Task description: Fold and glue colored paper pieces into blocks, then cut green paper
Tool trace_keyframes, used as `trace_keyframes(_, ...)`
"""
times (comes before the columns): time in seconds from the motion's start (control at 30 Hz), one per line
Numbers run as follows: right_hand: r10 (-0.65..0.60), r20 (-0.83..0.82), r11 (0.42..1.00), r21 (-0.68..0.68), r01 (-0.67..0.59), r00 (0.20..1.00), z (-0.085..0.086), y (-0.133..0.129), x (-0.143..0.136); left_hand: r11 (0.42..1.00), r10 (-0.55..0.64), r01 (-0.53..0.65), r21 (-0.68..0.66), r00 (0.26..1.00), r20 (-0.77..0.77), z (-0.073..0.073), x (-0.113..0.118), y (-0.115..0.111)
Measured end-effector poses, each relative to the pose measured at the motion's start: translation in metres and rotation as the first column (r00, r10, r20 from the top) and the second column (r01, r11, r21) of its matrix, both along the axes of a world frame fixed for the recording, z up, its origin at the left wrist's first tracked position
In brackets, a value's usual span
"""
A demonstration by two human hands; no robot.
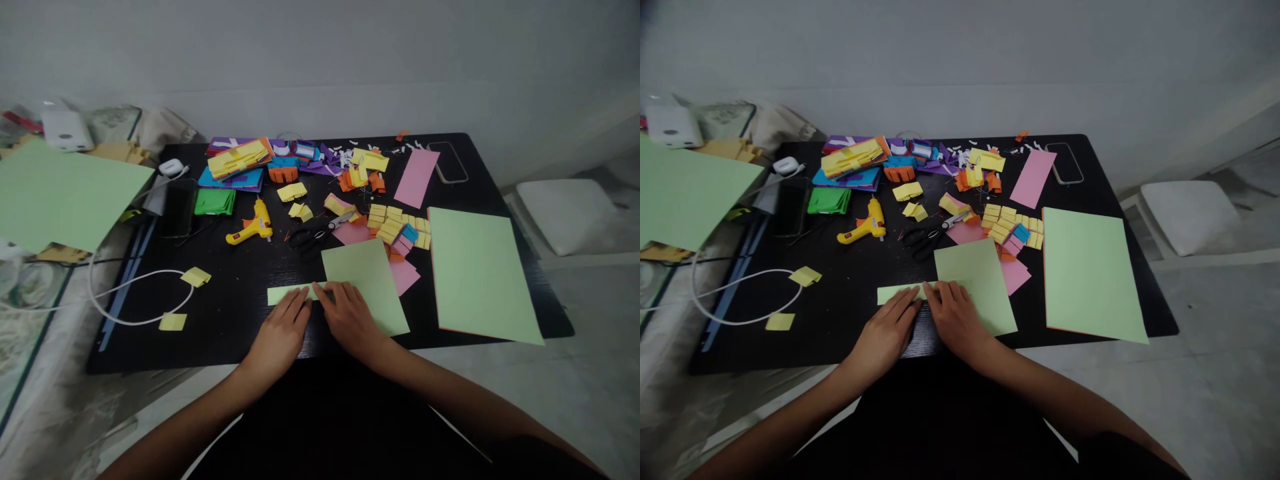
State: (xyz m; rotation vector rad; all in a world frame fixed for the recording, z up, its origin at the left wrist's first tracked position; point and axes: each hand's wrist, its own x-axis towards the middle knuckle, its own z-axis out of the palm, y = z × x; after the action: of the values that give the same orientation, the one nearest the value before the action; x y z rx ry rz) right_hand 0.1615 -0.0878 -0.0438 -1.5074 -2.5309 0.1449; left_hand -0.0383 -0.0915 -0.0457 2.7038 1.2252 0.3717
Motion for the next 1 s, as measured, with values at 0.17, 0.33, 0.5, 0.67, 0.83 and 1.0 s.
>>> trace_keyframes(0.17, -0.118, -0.048, 0.993, 0.026, 0.119, 0.992, 0.001, -0.004, 0.021, 1.000, 0.014, -0.014, -0.017, 1.000, 0.019, 0.000, 0.001, 0.000)
trace_keyframes(0.33, -0.173, -0.047, 0.983, 0.050, 0.176, 0.984, 0.001, -0.008, 0.042, 0.999, 0.030, -0.030, -0.040, 1.000, 0.006, 0.001, 0.003, 0.000)
trace_keyframes(0.5, -0.207, -0.029, 0.977, 0.042, 0.208, 0.978, 0.005, -0.009, 0.050, 0.997, 0.048, -0.048, -0.067, 0.999, 0.001, -0.001, 0.004, -0.002)
trace_keyframes(0.67, -0.238, -0.024, 0.968, 0.076, 0.239, 0.971, 0.006, -0.008, 0.061, 0.997, 0.052, -0.052, -0.058, 0.999, -0.001, -0.002, 0.005, -0.003)
trace_keyframes(0.83, -0.306, -0.071, 0.942, 0.120, 0.313, 0.949, 0.010, -0.005, 0.060, 0.997, 0.069, -0.069, -0.037, 0.998, -0.014, -0.002, 0.009, -0.004)
trace_keyframes(1.0, -0.140, -0.214, 0.979, 0.117, 0.168, 0.967, 0.009, -0.005, 0.028, 0.997, 0.078, -0.078, -0.016, 0.997, -0.027, -0.003, 0.012, -0.005)
